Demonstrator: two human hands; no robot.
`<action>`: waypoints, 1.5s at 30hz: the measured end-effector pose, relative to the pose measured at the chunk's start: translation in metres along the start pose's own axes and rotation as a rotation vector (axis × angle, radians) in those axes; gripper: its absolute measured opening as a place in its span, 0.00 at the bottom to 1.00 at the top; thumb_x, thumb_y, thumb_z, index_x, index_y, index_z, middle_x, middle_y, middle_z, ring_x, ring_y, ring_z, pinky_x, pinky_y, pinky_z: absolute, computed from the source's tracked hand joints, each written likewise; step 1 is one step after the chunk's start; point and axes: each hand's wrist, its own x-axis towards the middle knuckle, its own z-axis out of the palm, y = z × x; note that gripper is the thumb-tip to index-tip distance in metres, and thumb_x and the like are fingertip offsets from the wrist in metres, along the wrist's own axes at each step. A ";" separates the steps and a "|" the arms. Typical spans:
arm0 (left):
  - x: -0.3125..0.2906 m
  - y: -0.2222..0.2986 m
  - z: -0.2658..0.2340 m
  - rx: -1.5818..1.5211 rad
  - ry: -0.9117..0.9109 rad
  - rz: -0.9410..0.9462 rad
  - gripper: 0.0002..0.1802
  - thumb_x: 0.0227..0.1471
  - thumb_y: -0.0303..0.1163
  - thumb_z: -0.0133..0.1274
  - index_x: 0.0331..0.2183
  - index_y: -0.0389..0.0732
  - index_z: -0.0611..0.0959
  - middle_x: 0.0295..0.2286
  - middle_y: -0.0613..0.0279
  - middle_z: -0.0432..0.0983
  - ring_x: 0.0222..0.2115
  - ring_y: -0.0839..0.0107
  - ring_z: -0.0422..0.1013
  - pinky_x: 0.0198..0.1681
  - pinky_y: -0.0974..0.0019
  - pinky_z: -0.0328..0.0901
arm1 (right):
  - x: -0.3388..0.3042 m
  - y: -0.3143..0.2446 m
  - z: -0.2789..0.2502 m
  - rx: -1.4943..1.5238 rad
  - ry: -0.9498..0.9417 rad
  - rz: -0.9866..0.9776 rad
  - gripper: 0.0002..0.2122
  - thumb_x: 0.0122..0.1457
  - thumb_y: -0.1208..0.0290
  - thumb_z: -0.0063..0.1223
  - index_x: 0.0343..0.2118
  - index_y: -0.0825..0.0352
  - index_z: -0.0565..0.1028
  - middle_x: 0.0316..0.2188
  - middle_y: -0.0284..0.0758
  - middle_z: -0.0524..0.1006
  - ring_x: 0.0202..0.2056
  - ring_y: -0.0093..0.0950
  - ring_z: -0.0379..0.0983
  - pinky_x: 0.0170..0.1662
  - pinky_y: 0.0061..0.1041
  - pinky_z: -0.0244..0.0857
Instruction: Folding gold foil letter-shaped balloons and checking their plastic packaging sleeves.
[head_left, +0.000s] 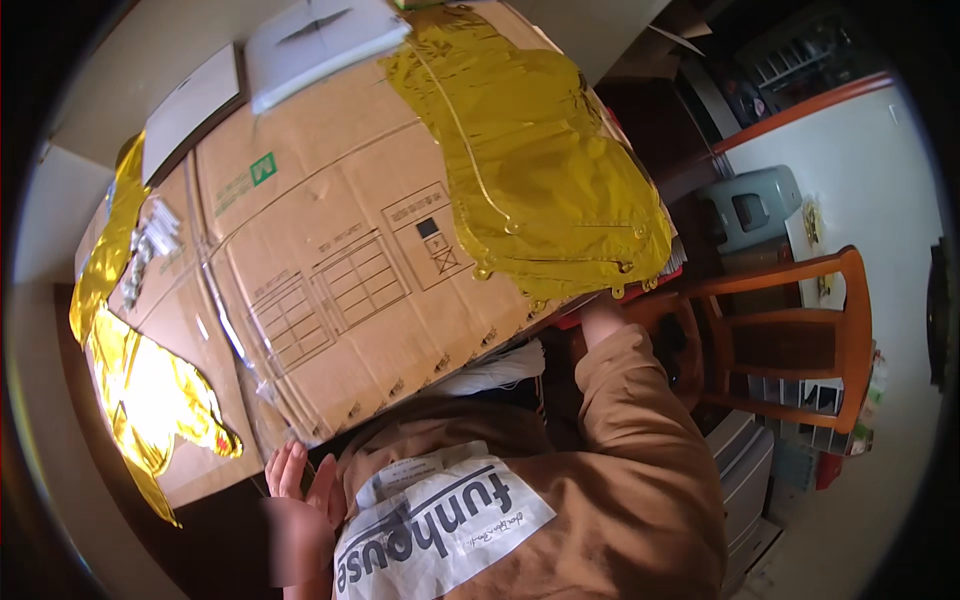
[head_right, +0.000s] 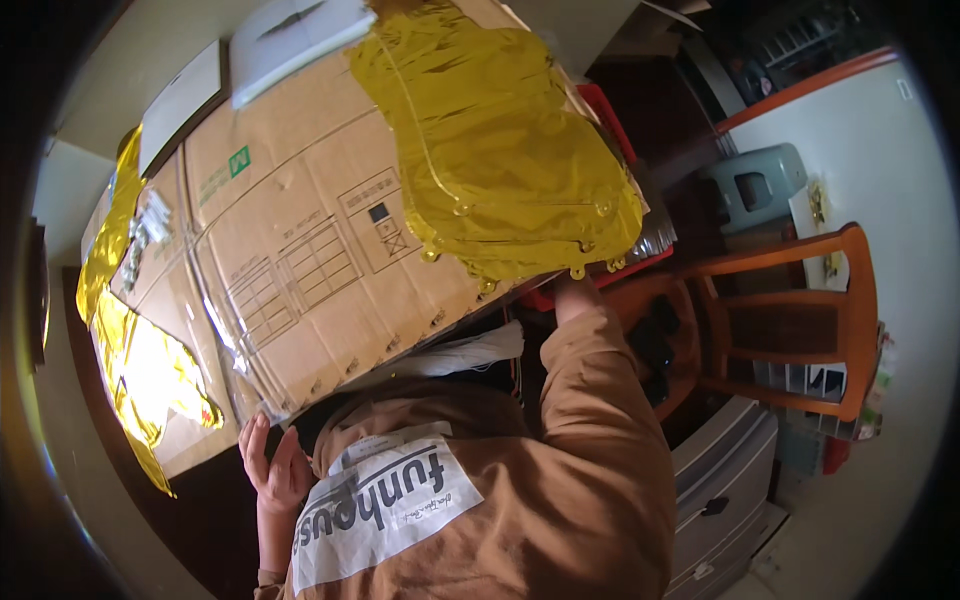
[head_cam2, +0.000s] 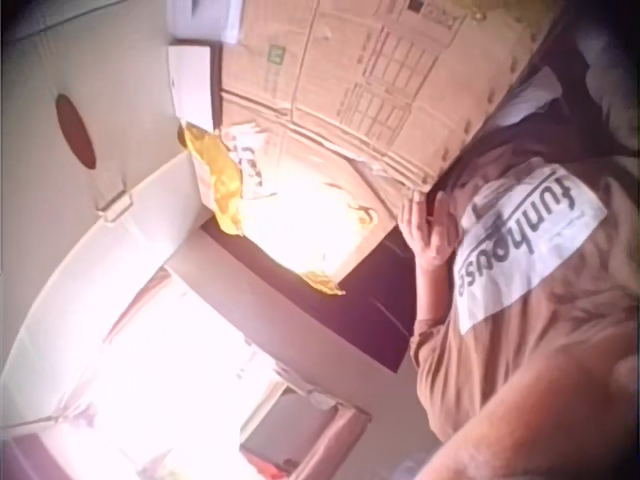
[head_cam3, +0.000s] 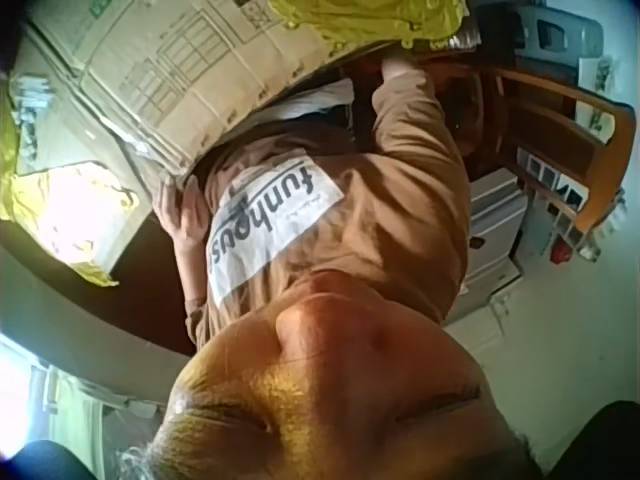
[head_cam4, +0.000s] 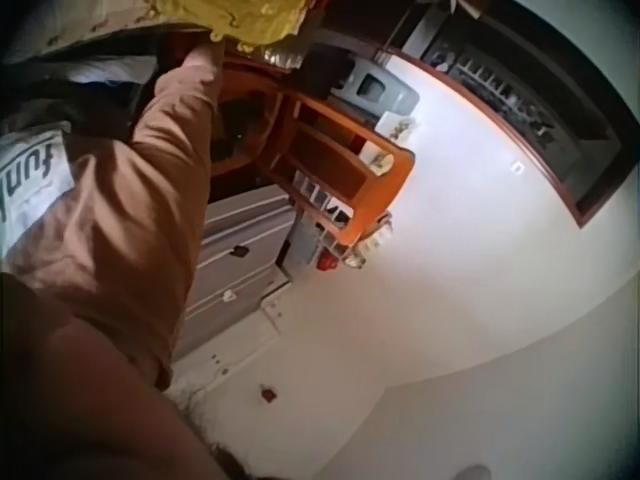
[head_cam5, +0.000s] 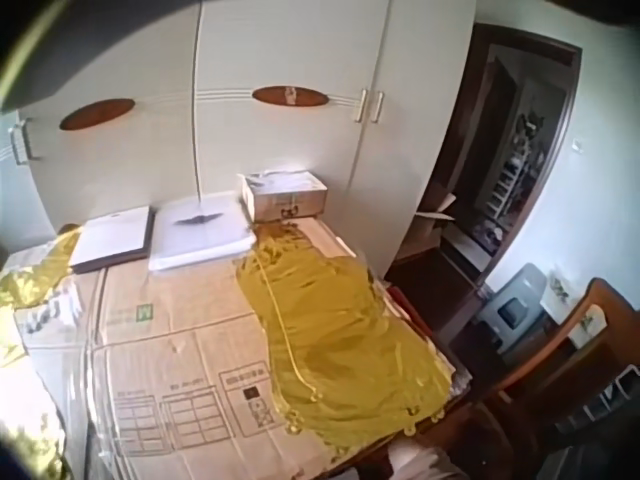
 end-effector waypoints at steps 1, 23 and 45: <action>0.003 0.003 0.000 0.016 -0.001 0.029 0.16 0.46 0.16 0.57 0.40 0.37 0.84 0.52 0.41 0.73 0.49 0.41 0.74 0.51 0.44 0.71 | -0.009 0.001 0.007 0.001 -0.004 -0.024 0.14 0.60 0.72 0.58 0.48 0.68 0.79 0.47 0.40 0.79 0.47 0.35 0.74 0.53 0.36 0.66; 0.176 0.124 0.412 -0.866 -0.922 -0.090 0.25 0.62 0.41 0.51 0.58 0.43 0.76 0.57 0.47 0.70 0.58 0.47 0.66 0.63 0.48 0.59 | 0.014 0.026 0.038 0.097 0.002 -0.190 0.19 0.60 0.64 0.54 0.53 0.66 0.77 0.56 0.42 0.74 0.58 0.38 0.66 0.62 0.42 0.57; 0.148 0.113 0.432 -0.879 -0.955 -0.129 0.29 0.56 0.32 0.55 0.59 0.46 0.72 0.55 0.46 0.71 0.57 0.47 0.68 0.60 0.49 0.63 | 0.008 0.130 -0.042 -0.333 0.142 -0.241 0.27 0.61 0.55 0.50 0.61 0.62 0.73 0.68 0.43 0.63 0.70 0.42 0.53 0.71 0.51 0.42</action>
